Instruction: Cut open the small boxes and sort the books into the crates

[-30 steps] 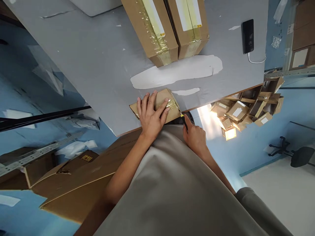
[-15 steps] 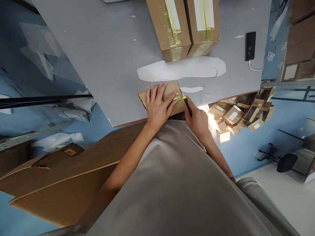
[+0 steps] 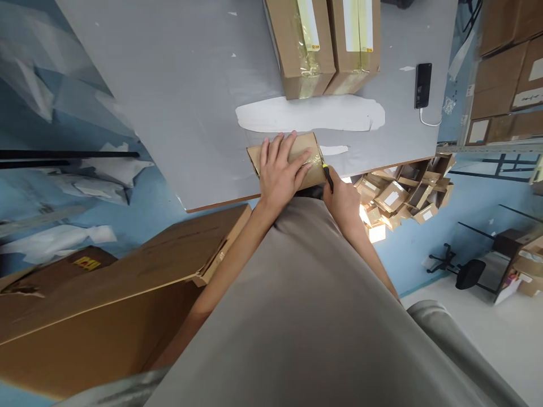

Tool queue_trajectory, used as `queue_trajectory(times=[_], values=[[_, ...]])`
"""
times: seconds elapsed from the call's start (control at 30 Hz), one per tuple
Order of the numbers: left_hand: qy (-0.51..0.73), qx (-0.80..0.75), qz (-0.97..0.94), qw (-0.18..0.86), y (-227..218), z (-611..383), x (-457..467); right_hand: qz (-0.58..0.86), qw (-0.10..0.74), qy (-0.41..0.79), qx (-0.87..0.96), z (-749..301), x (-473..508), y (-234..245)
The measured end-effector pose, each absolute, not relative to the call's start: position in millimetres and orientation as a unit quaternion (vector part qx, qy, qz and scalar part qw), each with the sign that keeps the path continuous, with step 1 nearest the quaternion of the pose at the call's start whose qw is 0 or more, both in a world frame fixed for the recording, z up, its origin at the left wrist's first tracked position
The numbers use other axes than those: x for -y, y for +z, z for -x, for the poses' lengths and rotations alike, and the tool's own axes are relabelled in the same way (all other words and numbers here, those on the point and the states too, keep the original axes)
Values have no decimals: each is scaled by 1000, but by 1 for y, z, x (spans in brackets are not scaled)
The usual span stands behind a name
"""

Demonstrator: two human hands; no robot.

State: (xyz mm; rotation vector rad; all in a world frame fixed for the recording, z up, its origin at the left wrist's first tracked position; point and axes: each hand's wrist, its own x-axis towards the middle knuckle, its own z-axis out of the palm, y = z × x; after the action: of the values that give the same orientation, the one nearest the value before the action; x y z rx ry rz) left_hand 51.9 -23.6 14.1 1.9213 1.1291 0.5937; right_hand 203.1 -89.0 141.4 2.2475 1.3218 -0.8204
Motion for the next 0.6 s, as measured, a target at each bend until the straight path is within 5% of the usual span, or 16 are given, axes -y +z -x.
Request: queue_trajectory(times=[0.13,0.27,0.47,0.6], values=[[242,-444,-773,383,13,-48,21,-812,145,-319,-466,-208,113,157],[246,-450,-783,352,11,-29,22,-842,-47,-319,-433,-225,136,145],[262,-490,-759,340,-6,47,33,-827,-241,-398,-316,-260,103,17],[304,-538,-726,303,-7,94,51,-767,-292,-516,-245,-244,72,-43]])
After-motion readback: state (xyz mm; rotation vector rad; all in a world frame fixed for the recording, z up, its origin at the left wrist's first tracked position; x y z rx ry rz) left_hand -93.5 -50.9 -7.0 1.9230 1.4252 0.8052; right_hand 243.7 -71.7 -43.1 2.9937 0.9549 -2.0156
